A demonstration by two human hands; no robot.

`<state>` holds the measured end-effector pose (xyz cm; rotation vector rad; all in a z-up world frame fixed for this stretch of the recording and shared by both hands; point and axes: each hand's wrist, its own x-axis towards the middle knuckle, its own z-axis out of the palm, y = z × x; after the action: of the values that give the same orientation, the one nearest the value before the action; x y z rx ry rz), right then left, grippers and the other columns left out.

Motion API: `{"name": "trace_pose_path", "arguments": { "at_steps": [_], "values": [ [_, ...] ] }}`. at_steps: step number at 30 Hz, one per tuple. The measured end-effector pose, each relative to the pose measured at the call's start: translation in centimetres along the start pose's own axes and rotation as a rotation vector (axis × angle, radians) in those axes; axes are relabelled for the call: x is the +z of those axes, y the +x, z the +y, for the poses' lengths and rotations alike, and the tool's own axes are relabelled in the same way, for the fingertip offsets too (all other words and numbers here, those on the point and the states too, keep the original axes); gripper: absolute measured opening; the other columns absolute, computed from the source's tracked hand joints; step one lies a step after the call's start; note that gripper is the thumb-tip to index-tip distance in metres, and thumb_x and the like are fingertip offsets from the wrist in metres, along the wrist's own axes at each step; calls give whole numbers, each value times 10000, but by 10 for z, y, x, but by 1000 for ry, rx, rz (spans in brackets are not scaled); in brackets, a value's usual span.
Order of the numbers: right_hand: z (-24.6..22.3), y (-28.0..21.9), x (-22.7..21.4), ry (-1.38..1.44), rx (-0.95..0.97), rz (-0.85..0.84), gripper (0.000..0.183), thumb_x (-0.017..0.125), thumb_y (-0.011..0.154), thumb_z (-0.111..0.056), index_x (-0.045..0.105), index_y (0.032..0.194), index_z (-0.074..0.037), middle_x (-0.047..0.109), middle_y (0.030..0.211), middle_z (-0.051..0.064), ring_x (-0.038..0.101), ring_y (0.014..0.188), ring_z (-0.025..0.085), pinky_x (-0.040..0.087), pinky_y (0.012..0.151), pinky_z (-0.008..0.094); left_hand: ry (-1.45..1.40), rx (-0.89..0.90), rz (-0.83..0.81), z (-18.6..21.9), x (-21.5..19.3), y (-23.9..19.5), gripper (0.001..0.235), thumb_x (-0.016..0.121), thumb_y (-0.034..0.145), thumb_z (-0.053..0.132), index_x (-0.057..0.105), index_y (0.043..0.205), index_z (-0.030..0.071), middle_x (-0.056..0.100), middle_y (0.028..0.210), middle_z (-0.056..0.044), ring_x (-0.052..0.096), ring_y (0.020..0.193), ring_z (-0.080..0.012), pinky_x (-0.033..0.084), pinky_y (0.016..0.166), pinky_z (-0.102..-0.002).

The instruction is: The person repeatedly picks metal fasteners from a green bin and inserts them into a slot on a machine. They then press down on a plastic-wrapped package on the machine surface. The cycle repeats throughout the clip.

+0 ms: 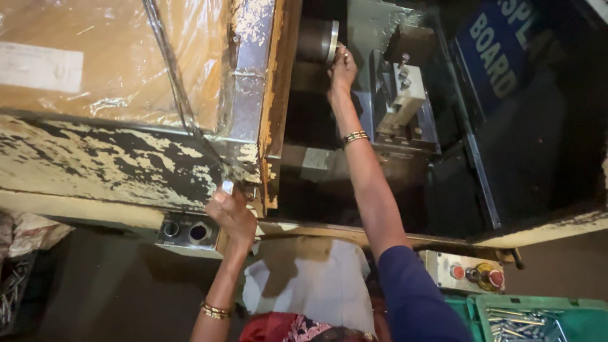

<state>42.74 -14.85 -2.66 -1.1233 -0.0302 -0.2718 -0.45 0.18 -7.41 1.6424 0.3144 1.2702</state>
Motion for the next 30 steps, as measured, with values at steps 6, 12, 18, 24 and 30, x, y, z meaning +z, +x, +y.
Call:
{"name": "trace_pose_path", "arguments": {
  "at_steps": [6,12,18,24,30],
  "values": [
    [1,3,-1,59,-60,39,254,620,1028,-381,737,1110,-171,540,730,-108,453,625,22,346,540,213,273,165,-15,18,-4,10,753,310,1205,521,470,787,-84,423,673,-65,384,596,-191,263,607,-377],
    [-3,23,-24,466,-50,250,306,554,1054,-397,626,1199,-138,638,841,-25,600,700,81,501,620,244,-94,-124,-36,55,-5,14,805,248,1075,666,511,736,-15,413,641,-17,374,568,-130,242,516,-332],
    [-2,8,-20,460,-28,100,447,490,1031,-502,619,1144,-89,582,751,26,476,534,100,380,440,266,-54,-135,32,54,-2,16,788,245,1065,663,430,674,5,386,616,-12,356,542,-144,230,516,-336],
    [-11,13,-29,250,-9,88,444,525,1048,-482,662,1103,-64,583,730,9,423,486,84,297,392,253,-14,-116,-7,51,-5,13,763,242,1089,620,457,717,-10,370,651,-23,350,589,-151,230,544,-327],
    [-21,41,-40,246,178,-193,402,542,1056,-430,667,1154,-60,588,745,10,402,494,75,276,402,245,-43,-208,75,48,-1,9,800,283,1051,655,520,737,-41,427,668,-31,388,592,-146,259,531,-323]
  ]
}}
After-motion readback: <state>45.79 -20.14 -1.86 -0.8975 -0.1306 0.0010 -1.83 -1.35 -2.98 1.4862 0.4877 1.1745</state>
